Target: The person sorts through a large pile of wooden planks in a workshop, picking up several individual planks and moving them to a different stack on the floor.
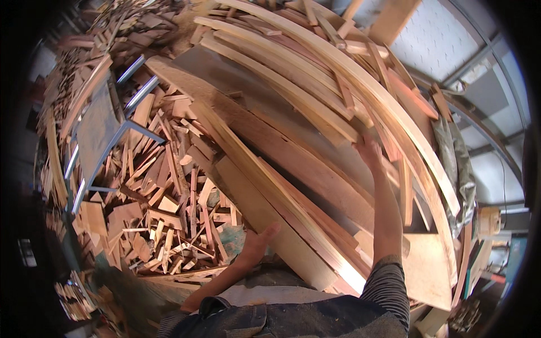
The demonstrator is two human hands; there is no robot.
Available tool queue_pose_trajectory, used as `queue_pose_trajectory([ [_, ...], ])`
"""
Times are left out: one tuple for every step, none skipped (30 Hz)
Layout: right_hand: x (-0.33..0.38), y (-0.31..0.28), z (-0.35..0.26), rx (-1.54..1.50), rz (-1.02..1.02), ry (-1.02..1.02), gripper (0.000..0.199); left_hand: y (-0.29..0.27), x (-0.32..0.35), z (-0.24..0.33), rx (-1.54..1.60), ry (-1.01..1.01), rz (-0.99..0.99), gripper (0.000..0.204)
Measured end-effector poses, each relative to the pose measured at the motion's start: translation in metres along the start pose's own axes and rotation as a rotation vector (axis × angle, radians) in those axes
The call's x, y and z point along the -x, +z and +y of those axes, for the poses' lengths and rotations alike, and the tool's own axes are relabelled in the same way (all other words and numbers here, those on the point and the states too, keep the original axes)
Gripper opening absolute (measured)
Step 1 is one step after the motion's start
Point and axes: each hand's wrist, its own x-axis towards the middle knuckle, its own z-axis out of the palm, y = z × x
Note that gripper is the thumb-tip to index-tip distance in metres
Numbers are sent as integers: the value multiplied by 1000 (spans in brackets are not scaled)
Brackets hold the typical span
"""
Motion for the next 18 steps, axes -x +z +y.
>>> queue_pose_trajectory([
  [5,-6,-7,-160,-190,84,36,-1,2,-1,-5,-14,10,60],
  [12,-6,6,-299,-271,107,33,1,1,1,-16,-30,-6,59],
  [17,-6,22,-438,-345,137,32,3,-3,-2,-7,-14,-18,59],
  [19,-10,7,-542,-439,185,33,0,-4,-10,8,2,8,59],
  [21,-19,-6,-643,-534,238,34,-2,-4,-17,21,17,33,59],
  [26,-29,-20,-744,-623,301,35,-2,-1,-15,33,24,35,61],
  [30,-36,-21,-771,-651,304,36,1,-1,-11,41,32,22,64],
  [32,-43,-20,-797,-680,308,36,3,-1,-8,49,41,9,66],
  [34,-49,-22,-822,-712,310,36,3,-2,-10,55,49,12,68],
  [37,-58,-31,-829,-725,314,34,2,-5,-15,62,56,21,70],
  [40,-64,-34,-854,-689,308,34,2,-5,-18,69,62,30,73],
  [46,-70,-34,-878,-647,304,35,3,-5,-17,42,66,35,74],
  [51,-75,-32,-907,-605,297,35,4,-5,-14,13,72,41,75],
  [55,-80,-26,-993,-605,224,32,4,-6,-12,-17,78,46,76],
  [56,-85,-32,-1017,-577,151,33,4,-7,-12,9,72,49,75],
  [62,-92,-41,-1040,-552,83,35,4,-6,-15,36,60,53,75],
  [66,-100,-50,-1063,-525,16,37,3,-6,-19,62,47,56,75],
  [72,-110,-65,-1060,-422,-34,40,0,-9,-27,-41,169,28,72],
])
